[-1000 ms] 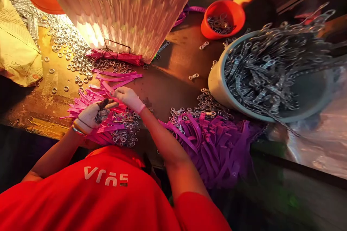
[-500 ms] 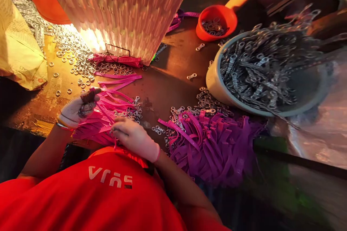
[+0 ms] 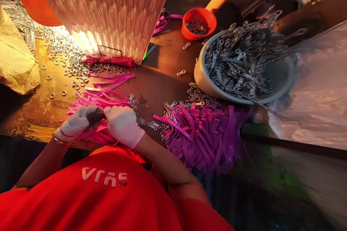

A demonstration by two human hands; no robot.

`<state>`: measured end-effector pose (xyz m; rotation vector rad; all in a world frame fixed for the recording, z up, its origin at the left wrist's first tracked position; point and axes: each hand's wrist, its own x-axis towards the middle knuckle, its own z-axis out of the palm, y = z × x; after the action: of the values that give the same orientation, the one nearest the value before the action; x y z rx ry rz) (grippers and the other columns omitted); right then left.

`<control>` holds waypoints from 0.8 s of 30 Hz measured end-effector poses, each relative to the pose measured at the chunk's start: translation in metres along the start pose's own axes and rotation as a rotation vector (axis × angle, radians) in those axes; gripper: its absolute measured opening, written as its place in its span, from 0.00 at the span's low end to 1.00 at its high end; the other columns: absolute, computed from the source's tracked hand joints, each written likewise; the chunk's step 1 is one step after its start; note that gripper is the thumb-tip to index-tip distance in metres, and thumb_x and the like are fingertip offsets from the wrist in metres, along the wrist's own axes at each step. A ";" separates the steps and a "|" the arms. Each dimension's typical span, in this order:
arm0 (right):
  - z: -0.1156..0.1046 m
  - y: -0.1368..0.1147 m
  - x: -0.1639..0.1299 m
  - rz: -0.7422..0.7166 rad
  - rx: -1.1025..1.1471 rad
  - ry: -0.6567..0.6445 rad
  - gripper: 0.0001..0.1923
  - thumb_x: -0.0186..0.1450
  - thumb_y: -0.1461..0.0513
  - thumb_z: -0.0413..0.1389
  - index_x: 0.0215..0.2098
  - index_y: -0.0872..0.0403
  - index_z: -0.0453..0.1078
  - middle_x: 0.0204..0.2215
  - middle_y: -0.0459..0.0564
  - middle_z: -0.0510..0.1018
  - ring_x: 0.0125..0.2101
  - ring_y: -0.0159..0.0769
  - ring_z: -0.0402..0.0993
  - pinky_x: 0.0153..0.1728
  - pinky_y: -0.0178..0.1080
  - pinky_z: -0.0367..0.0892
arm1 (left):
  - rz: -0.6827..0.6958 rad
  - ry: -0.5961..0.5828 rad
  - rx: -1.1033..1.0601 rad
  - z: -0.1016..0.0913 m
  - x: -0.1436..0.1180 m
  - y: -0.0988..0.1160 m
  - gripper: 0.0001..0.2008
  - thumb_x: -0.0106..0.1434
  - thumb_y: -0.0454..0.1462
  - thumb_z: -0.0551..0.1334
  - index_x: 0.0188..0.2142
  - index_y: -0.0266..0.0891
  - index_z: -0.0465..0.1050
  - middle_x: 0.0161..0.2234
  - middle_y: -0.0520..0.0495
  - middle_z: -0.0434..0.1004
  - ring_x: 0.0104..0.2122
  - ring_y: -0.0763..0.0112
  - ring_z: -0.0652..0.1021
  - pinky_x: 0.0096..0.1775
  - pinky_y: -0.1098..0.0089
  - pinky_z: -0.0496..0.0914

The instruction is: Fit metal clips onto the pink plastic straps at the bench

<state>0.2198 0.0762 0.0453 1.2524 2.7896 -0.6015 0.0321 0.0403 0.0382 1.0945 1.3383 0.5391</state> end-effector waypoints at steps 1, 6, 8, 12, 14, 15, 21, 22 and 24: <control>0.004 0.000 0.000 -0.023 -0.020 0.003 0.16 0.74 0.63 0.46 0.48 0.57 0.75 0.35 0.56 0.81 0.33 0.41 0.73 0.33 0.41 0.54 | 0.042 -0.028 0.075 -0.001 0.002 -0.002 0.11 0.65 0.39 0.62 0.27 0.36 0.71 0.21 0.51 0.71 0.20 0.77 0.66 0.23 0.75 0.58; 0.023 0.006 -0.002 0.013 0.074 0.032 0.17 0.76 0.62 0.45 0.51 0.58 0.74 0.39 0.58 0.82 0.37 0.42 0.75 0.37 0.40 0.59 | 0.084 -0.107 0.076 0.006 0.007 -0.019 0.05 0.58 0.31 0.61 0.30 0.34 0.77 0.26 0.48 0.76 0.26 0.73 0.71 0.29 0.74 0.64; 0.020 0.010 -0.005 0.035 0.162 0.016 0.17 0.76 0.61 0.47 0.57 0.57 0.71 0.45 0.58 0.82 0.42 0.43 0.77 0.42 0.40 0.62 | -0.002 -0.018 -0.079 0.012 0.006 -0.023 0.07 0.61 0.35 0.62 0.30 0.35 0.77 0.22 0.49 0.72 0.21 0.75 0.67 0.24 0.75 0.59; 0.007 0.015 -0.010 0.076 0.214 -0.137 0.26 0.73 0.57 0.55 0.66 0.57 0.63 0.48 0.58 0.83 0.47 0.45 0.80 0.43 0.39 0.66 | 0.013 0.121 -0.135 0.022 0.002 -0.018 0.11 0.60 0.41 0.69 0.26 0.37 0.76 0.19 0.51 0.68 0.20 0.76 0.63 0.22 0.75 0.55; 0.006 0.015 -0.012 0.116 0.170 -0.207 0.23 0.73 0.55 0.54 0.62 0.58 0.66 0.44 0.59 0.84 0.44 0.47 0.81 0.40 0.39 0.66 | 0.065 0.135 -0.034 0.026 0.002 -0.014 0.11 0.59 0.40 0.69 0.24 0.36 0.76 0.20 0.50 0.69 0.22 0.75 0.64 0.24 0.76 0.56; 0.008 0.014 -0.013 0.122 0.140 -0.225 0.21 0.74 0.54 0.52 0.59 0.59 0.68 0.42 0.60 0.84 0.43 0.47 0.82 0.38 0.39 0.66 | 0.079 0.141 0.019 0.027 0.002 -0.014 0.11 0.59 0.39 0.69 0.24 0.36 0.77 0.21 0.50 0.70 0.24 0.74 0.65 0.25 0.76 0.57; 0.032 0.010 -0.017 -0.023 0.001 -0.216 0.20 0.75 0.56 0.45 0.47 0.64 0.71 0.35 0.68 0.82 0.36 0.50 0.82 0.30 0.40 0.62 | 0.034 0.070 0.021 0.030 0.009 -0.024 0.05 0.56 0.33 0.67 0.24 0.35 0.77 0.23 0.49 0.73 0.27 0.71 0.68 0.28 0.76 0.63; 0.032 0.011 -0.018 -0.052 -0.008 -0.211 0.21 0.76 0.56 0.45 0.46 0.64 0.71 0.34 0.68 0.82 0.36 0.50 0.81 0.30 0.40 0.61 | 0.016 0.053 -0.023 0.027 0.009 -0.021 0.05 0.55 0.30 0.67 0.23 0.36 0.77 0.23 0.49 0.74 0.27 0.71 0.69 0.28 0.76 0.65; 0.026 0.017 -0.020 -0.098 -0.024 -0.202 0.22 0.76 0.54 0.44 0.46 0.64 0.71 0.34 0.66 0.82 0.37 0.50 0.81 0.31 0.40 0.60 | -0.039 0.014 -0.139 0.015 0.005 -0.006 0.08 0.51 0.24 0.65 0.23 0.37 0.77 0.25 0.49 0.77 0.28 0.69 0.73 0.30 0.76 0.69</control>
<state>0.2421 0.0625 0.0188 0.9942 2.6935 -0.6571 0.0458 0.0368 0.0288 0.9504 1.3113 0.6026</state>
